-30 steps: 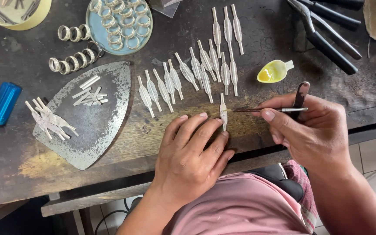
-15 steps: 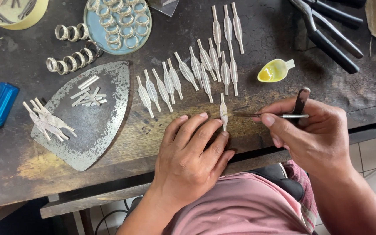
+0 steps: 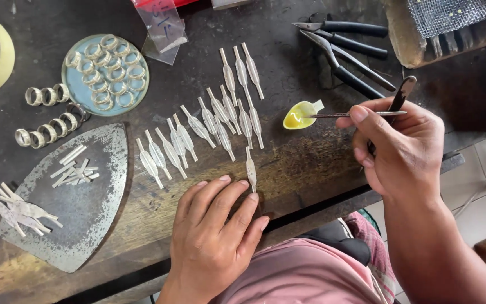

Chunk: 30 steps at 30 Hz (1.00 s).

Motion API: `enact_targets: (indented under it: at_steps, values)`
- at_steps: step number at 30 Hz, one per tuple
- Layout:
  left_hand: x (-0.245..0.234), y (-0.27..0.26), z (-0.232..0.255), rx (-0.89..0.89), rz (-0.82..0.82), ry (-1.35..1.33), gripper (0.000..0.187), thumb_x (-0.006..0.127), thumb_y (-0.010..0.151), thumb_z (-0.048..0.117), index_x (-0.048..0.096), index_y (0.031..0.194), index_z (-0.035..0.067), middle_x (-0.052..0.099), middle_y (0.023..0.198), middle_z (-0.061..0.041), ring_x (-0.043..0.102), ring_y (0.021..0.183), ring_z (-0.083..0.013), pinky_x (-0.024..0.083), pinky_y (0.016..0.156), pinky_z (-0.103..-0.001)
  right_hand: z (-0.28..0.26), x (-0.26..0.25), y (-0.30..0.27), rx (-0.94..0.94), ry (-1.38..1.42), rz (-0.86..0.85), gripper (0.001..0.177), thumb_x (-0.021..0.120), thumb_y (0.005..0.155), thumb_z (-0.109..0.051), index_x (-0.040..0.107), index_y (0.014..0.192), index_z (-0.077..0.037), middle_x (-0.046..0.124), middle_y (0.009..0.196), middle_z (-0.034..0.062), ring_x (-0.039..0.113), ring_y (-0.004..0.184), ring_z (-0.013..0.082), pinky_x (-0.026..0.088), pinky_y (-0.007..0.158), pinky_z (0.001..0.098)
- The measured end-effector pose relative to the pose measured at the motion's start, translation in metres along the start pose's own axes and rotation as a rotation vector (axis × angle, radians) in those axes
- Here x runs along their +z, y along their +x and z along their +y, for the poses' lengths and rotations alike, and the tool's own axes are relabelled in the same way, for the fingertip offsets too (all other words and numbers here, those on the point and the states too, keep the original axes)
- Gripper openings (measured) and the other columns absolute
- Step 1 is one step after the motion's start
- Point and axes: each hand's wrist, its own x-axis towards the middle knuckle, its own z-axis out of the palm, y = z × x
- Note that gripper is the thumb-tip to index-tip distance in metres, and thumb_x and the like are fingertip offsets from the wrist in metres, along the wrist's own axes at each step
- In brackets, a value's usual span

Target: Applying adhesive to small silver jewelry components using a fine brush and tweezers on a workbench.

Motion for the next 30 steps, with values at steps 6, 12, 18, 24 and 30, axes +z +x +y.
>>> enact_targets:
  at_steps: [6,12,18,24,30]
  values:
    - [0.001,0.0,0.0,-0.004,0.008,0.01,0.016,0.06,0.081,0.025,0.063,0.086,0.01,0.06,0.096,-0.006,0.054,0.093,-0.0241,0.041,0.08,-0.038,0.006,0.0,0.003,-0.002,0.045,-0.017,0.009,0.059,0.083,-0.006,0.055,0.075,-0.002,0.062,0.071,0.0151,0.037,0.033,0.0085,0.025,0.03,0.0145]
    - [0.001,0.0,0.0,-0.002,0.006,0.003,0.017,0.062,0.081,0.025,0.063,0.086,0.009,0.059,0.097,-0.006,0.055,0.093,-0.0252,0.042,0.081,-0.04,0.006,-0.001,0.004,-0.028,0.017,-0.073,0.008,0.059,0.083,-0.006,0.056,0.078,-0.001,0.061,0.07,0.017,0.038,0.035,0.0089,0.026,0.031,0.0154]
    - [0.0,0.001,0.001,-0.008,-0.017,0.01,0.018,0.06,0.081,0.025,0.063,0.086,0.008,0.059,0.097,-0.007,0.054,0.093,-0.0251,0.041,0.081,-0.04,0.004,-0.002,0.003,0.011,0.029,-0.033,0.01,0.058,0.083,-0.008,0.055,0.076,-0.002,0.061,0.071,0.0139,0.037,0.034,0.0084,0.025,0.03,0.0148]
    - [-0.002,0.002,0.001,-0.014,-0.056,0.015,0.016,0.06,0.082,0.024,0.062,0.087,0.009,0.059,0.098,-0.006,0.052,0.095,-0.0251,0.04,0.082,-0.039,0.002,-0.005,-0.005,-0.027,0.023,-0.065,0.011,0.055,0.087,-0.005,0.053,0.076,0.0,0.06,0.071,0.0137,0.036,0.035,0.0072,0.022,0.028,0.0163]
    - [-0.004,0.0,0.001,-0.008,-0.061,-0.009,0.018,0.058,0.084,0.023,0.063,0.088,0.006,0.058,0.099,-0.007,0.052,0.096,-0.0263,0.038,0.083,-0.039,0.002,0.0,-0.032,-0.127,-0.03,-0.312,0.008,0.057,0.082,-0.001,0.054,0.081,0.006,0.045,0.046,0.0106,0.037,0.032,0.0096,0.031,0.034,0.0171]
